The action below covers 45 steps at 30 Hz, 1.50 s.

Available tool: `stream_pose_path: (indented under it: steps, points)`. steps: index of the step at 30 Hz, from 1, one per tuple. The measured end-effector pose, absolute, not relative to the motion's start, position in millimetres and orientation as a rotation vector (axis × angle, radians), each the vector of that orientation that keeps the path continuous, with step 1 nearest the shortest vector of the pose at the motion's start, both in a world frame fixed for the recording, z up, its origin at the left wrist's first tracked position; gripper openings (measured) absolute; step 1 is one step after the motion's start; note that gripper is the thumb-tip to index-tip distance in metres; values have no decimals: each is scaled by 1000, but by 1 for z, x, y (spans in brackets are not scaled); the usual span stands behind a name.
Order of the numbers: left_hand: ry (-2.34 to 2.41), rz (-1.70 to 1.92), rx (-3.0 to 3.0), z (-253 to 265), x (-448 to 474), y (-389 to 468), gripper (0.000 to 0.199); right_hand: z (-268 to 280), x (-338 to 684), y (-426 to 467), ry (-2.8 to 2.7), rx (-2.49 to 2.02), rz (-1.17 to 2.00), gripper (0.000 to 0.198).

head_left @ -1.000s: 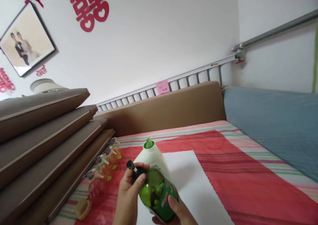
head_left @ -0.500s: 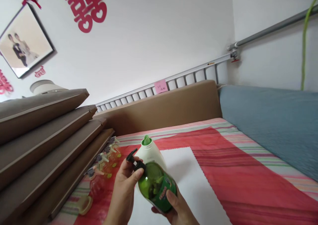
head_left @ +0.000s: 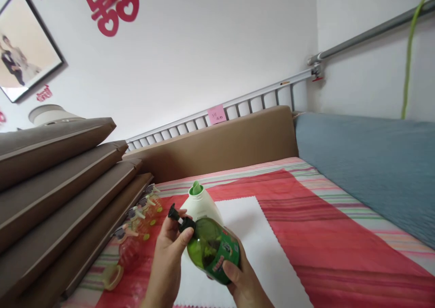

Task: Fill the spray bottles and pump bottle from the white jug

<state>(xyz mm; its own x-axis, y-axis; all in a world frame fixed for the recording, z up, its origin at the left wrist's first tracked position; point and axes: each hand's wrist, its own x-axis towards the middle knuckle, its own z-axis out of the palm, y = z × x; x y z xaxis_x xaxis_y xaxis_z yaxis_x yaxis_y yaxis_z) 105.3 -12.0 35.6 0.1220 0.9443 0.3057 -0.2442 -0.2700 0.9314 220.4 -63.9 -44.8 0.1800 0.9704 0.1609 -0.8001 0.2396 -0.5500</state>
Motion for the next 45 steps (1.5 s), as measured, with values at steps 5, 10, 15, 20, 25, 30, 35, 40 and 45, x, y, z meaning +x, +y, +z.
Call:
stream_pose_path:
  steps: [5, 10, 15, 20, 25, 30, 35, 40, 45]
  points:
    - [653, 1236, 1287, 38, 103, -14, 39, -51, 223, -64, -541, -463, 1355, 70]
    - [779, 1366, 1264, 33, 103, -12, 31, -59, 218, -60, -509, -429, 1246, 78]
    - [660, 1214, 1231, 35, 99, -15, 40, -56, 219, -63, -514, -497, 1325, 72]
    - [778, 1368, 1215, 28, 97, -10, 28, -57, 216, -61, -539, -450, 1273, 77]
    - [678, 1268, 1214, 28, 98, -14, 35, -59, 214, -60, -524, -449, 1289, 76]
    - [757, 1298, 1178, 26, 97, -12, 32, -59, 213, -61, -511, -435, 1274, 75]
    - [763, 1331, 1258, 26, 96, -14, 39, -57, 215, -63, -500, -520, 1339, 72]
    - [663, 1131, 1271, 31, 90, -12, 46, -51, 220, -70, -463, -515, 1419, 63]
    - [752, 1279, 1294, 28, 91, -10, 46, -51, 220, -72, -472, -526, 1441, 61]
